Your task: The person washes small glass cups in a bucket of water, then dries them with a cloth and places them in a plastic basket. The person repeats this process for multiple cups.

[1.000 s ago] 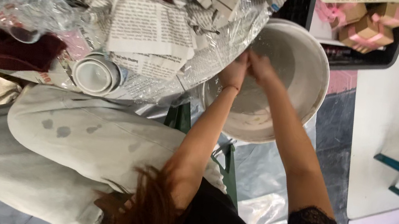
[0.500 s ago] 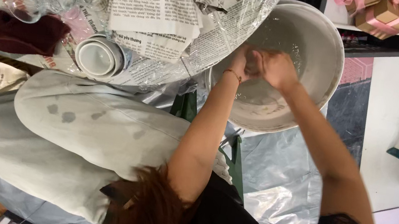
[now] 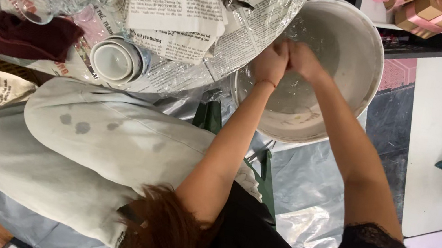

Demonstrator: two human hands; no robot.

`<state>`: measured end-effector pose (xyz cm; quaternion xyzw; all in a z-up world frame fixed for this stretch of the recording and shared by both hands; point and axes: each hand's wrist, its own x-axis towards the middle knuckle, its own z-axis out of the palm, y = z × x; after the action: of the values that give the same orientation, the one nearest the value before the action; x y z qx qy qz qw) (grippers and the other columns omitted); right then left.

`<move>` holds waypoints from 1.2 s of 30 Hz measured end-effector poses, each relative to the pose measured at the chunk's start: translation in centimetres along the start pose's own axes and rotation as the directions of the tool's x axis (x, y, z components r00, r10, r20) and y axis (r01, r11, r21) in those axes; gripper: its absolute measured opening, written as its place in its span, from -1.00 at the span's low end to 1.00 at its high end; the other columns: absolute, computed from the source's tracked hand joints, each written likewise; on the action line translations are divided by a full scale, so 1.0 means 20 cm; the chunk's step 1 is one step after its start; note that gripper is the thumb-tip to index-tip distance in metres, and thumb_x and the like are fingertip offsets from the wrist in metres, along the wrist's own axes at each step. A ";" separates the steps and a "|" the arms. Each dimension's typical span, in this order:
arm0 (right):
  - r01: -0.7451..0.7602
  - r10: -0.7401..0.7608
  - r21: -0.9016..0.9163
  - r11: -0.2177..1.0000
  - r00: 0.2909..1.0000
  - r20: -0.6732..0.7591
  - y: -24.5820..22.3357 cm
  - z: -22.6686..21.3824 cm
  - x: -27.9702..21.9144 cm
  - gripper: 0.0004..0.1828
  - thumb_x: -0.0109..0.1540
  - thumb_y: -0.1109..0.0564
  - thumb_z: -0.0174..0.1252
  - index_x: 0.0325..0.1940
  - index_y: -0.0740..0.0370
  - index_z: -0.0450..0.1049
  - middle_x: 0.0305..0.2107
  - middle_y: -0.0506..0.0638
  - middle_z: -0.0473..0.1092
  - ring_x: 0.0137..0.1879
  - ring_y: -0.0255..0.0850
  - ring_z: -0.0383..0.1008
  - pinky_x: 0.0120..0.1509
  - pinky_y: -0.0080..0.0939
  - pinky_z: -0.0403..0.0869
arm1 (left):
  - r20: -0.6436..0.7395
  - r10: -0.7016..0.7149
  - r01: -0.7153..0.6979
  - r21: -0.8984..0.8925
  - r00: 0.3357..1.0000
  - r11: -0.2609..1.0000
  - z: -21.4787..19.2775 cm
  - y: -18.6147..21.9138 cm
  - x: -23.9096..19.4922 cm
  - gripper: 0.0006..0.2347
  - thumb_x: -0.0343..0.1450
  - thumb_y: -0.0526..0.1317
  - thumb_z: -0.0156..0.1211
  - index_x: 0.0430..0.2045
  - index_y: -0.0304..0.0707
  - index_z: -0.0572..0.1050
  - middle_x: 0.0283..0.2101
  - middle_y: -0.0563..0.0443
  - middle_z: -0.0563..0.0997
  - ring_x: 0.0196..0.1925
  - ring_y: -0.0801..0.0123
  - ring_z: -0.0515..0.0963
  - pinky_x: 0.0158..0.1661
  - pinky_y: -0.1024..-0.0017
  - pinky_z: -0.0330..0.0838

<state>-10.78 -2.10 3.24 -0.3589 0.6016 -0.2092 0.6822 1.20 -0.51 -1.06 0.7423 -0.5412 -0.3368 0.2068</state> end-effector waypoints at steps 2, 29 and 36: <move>0.137 -0.165 -0.447 0.884 0.986 -0.026 -0.02 0.05 -0.05 -0.51 0.54 -0.03 -0.17 -0.19 0.37 0.53 -0.44 0.18 0.52 -0.32 0.02 0.57 -0.14 -0.08 0.54 | 0.285 -0.263 0.333 -0.235 0.922 0.913 0.04 -0.09 0.05 -0.65 0.43 0.06 0.00 -0.26 -0.19 0.62 -0.35 -0.18 0.71 -0.37 0.10 0.69 -0.24 0.19 0.55; -0.282 0.294 0.353 0.892 0.956 0.020 -0.01 -0.10 -0.14 -0.61 0.41 0.12 -0.13 0.05 0.55 0.43 -0.07 0.35 0.52 0.03 0.13 0.62 0.21 -0.01 0.60 | 0.253 -0.631 0.665 -0.466 0.733 0.585 0.07 -0.16 0.02 -0.45 0.41 0.05 0.23 0.18 -0.36 0.38 0.24 -0.24 0.43 0.16 0.00 0.52 0.07 0.15 0.46; 0.084 -0.057 0.245 0.966 0.992 -0.117 -0.02 0.24 -0.23 -0.57 0.46 0.09 -0.22 0.08 0.47 0.47 -0.11 0.16 0.54 0.00 -0.08 0.59 0.20 -0.09 0.55 | 0.612 -0.522 0.647 -0.749 0.594 -0.142 0.19 -0.21 0.02 -0.72 0.55 -0.13 0.00 -0.11 -0.47 0.45 -0.48 -0.22 0.68 -0.58 0.17 0.65 -0.58 0.31 0.52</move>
<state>-6.87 2.10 6.64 -0.2795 0.5937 -0.3264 0.6803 1.26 0.68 -6.56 0.5836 0.1732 -0.6802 0.4084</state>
